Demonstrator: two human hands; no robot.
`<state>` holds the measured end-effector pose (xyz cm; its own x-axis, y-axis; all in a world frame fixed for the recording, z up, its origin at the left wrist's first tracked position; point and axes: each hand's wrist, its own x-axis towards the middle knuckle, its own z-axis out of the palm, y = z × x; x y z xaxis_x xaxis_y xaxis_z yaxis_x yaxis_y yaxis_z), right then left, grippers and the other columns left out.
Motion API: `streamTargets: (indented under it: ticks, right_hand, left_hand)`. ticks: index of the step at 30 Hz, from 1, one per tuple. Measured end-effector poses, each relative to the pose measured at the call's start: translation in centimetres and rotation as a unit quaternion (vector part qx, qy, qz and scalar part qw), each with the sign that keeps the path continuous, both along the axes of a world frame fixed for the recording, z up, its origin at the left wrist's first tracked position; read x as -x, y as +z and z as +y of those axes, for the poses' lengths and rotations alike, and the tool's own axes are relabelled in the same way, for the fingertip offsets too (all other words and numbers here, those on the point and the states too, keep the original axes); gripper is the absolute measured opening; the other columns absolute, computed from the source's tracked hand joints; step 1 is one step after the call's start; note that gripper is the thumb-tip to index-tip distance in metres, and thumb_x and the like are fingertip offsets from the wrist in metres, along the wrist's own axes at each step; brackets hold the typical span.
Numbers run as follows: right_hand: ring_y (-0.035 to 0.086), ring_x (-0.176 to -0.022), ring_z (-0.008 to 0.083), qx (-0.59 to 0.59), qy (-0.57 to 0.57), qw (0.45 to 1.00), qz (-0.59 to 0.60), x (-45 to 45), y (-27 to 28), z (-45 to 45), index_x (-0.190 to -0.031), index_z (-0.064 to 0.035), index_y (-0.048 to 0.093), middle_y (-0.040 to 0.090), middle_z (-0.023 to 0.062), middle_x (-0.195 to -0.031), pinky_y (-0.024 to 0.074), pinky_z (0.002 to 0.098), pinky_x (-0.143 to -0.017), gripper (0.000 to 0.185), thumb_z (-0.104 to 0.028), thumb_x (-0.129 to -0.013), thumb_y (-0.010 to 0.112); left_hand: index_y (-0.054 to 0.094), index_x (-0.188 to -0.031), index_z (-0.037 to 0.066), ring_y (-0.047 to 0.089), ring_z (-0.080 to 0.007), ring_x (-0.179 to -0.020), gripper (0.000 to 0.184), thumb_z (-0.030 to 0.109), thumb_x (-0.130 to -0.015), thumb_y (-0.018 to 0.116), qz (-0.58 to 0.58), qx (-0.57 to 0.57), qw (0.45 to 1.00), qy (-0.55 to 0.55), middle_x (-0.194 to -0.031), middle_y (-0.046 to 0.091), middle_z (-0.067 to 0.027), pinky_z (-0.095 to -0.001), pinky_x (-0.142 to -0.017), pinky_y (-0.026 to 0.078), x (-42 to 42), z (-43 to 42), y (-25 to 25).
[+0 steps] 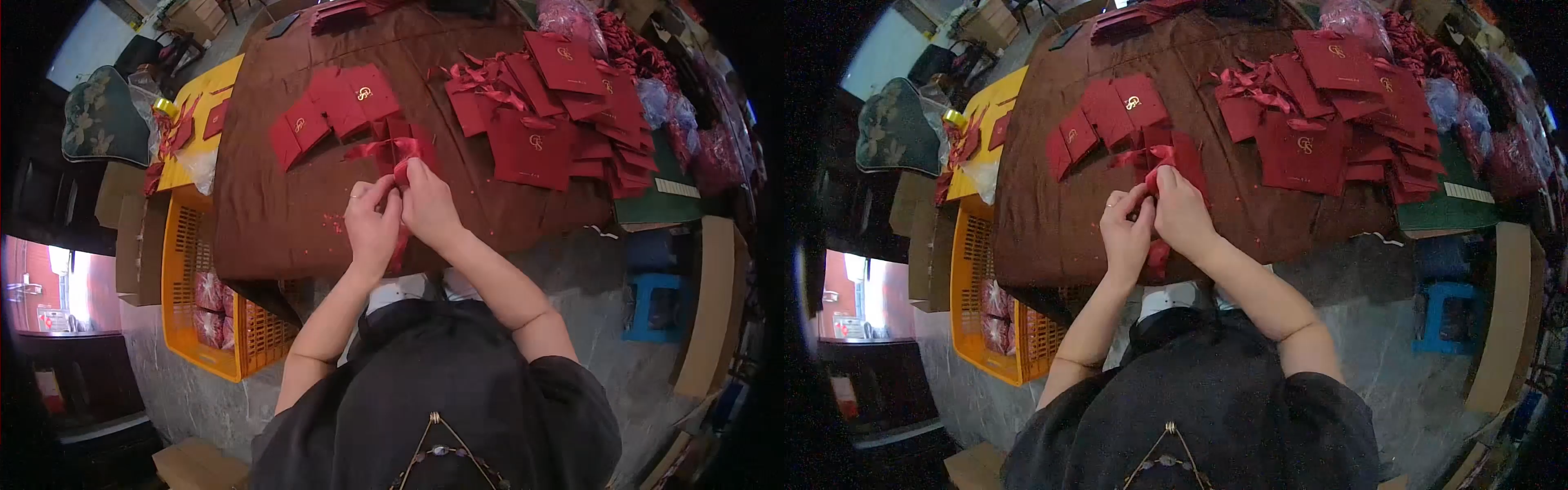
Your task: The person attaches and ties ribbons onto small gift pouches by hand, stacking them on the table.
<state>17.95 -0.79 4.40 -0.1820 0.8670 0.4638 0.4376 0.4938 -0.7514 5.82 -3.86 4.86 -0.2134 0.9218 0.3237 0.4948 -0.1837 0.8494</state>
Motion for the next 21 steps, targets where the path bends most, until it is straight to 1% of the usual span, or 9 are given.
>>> streamTargets:
  ticks: [2,6,8,10,12,13,14,19,21]
  right_hand:
    - [0.059,-0.096,0.0461,-0.027,0.006,0.999,-0.020,0.0,-0.5,0.1,-0.105,0.0009,0.049,0.058,0.0244,-0.100,0.0492,0.0513,-0.082,0.022,0.002,-0.084,0.056]
    - [0.059,-0.095,0.0453,-0.105,0.024,0.991,-0.076,-0.4,-0.2,0.5,-0.105,0.0007,0.049,0.058,0.0235,-0.098,0.0490,0.0508,-0.081,0.022,0.002,-0.084,0.056]
    - [0.060,-0.093,0.0440,-0.051,0.031,0.998,-0.028,-1.0,-0.6,1.4,-0.105,0.0008,0.049,0.059,0.0226,-0.096,0.0490,0.0514,-0.078,0.023,0.003,-0.083,0.057]
    - [0.063,-0.089,0.0427,-0.040,0.025,0.999,0.010,-1.9,-0.1,2.0,-0.104,0.0008,0.049,0.062,0.0209,-0.094,0.0498,0.0497,-0.075,0.022,0.002,-0.084,0.060]
    - [0.066,-0.086,0.0399,0.067,0.060,0.987,0.131,-2.3,-0.5,2.5,-0.102,0.0006,0.051,0.065,0.0194,-0.092,0.0509,0.0451,-0.074,0.020,-0.001,-0.086,0.064]
    - [0.068,-0.084,0.0368,0.075,0.052,0.983,0.159,-2.3,-0.7,2.6,-0.100,-0.0001,0.052,0.066,0.0177,-0.089,0.0514,0.0407,-0.073,0.018,-0.002,-0.087,0.065]
    - [0.068,-0.084,0.0368,0.074,0.051,0.983,0.161,-2.3,-0.8,2.8,-0.100,-0.0001,0.052,0.066,0.0177,-0.089,0.0514,0.0407,-0.073,0.018,-0.002,-0.087,0.065]
    - [0.069,-0.085,0.0343,0.070,0.079,0.979,0.172,-2.2,-0.6,2.3,-0.100,-0.0005,0.053,0.067,0.0147,-0.089,0.0523,0.0388,-0.075,0.018,0.000,-0.088,0.066]
    - [0.069,-0.086,0.0351,0.066,0.063,0.987,0.131,-2.5,-0.8,1.7,-0.099,-0.0004,0.053,0.067,0.0149,-0.089,0.0526,0.0384,-0.077,0.018,0.001,-0.088,0.067]
  left_hand:
    - [0.073,-0.110,-0.001,0.059,-0.0171,-0.080,0.022,0.004,-0.090,0.068,0.014,0.001,1.000,0.005,-0.083,0.059,-0.0076,-0.0281,-0.072,0.047,-0.2,-0.2,0.1]
    - [0.073,-0.112,-0.001,0.058,-0.0162,-0.080,0.023,0.003,-0.090,0.068,0.018,-0.009,1.000,-0.008,-0.085,0.059,-0.0066,-0.0281,-0.073,0.047,0.1,0.0,-0.1]
    - [0.074,-0.112,-0.001,0.058,-0.0156,-0.080,0.023,0.003,-0.091,0.067,-0.093,0.020,0.993,-0.075,-0.086,0.059,-0.0055,-0.0277,-0.073,0.047,1.1,0.6,-0.1]
    - [0.074,-0.112,0.000,0.059,-0.0141,-0.079,0.022,0.004,-0.092,0.066,-0.100,0.040,0.989,-0.098,-0.088,0.060,-0.0045,-0.0274,-0.073,0.048,1.8,1.3,0.8]
    - [0.075,-0.111,0.001,0.059,-0.0134,-0.078,0.021,0.006,-0.092,0.066,0.035,0.040,0.995,-0.086,-0.089,0.061,-0.0047,-0.0277,-0.073,0.048,2.2,1.7,1.5]
    - [0.074,-0.111,0.001,0.062,-0.0153,-0.078,0.021,0.010,-0.093,0.066,0.104,0.023,0.990,-0.093,-0.090,0.062,-0.0069,-0.0291,-0.072,0.050,2.6,2.1,1.6]
    - [0.074,-0.111,0.001,0.062,-0.0153,-0.078,0.021,0.010,-0.093,0.066,0.106,0.022,0.990,-0.094,-0.090,0.062,-0.0069,-0.0291,-0.072,0.050,2.6,2.3,1.9]
    - [0.071,-0.111,0.001,0.067,-0.0284,-0.084,0.029,0.018,-0.089,0.066,0.248,0.042,0.961,-0.114,-0.096,0.066,-0.0155,-0.0376,-0.076,0.053,2.1,2.5,2.7]
    - [0.071,-0.111,0.001,0.067,-0.0304,-0.085,0.030,0.018,-0.087,0.066,0.235,0.062,0.962,-0.121,-0.099,0.066,-0.0163,-0.0389,-0.078,0.053,2.4,2.9,2.7]
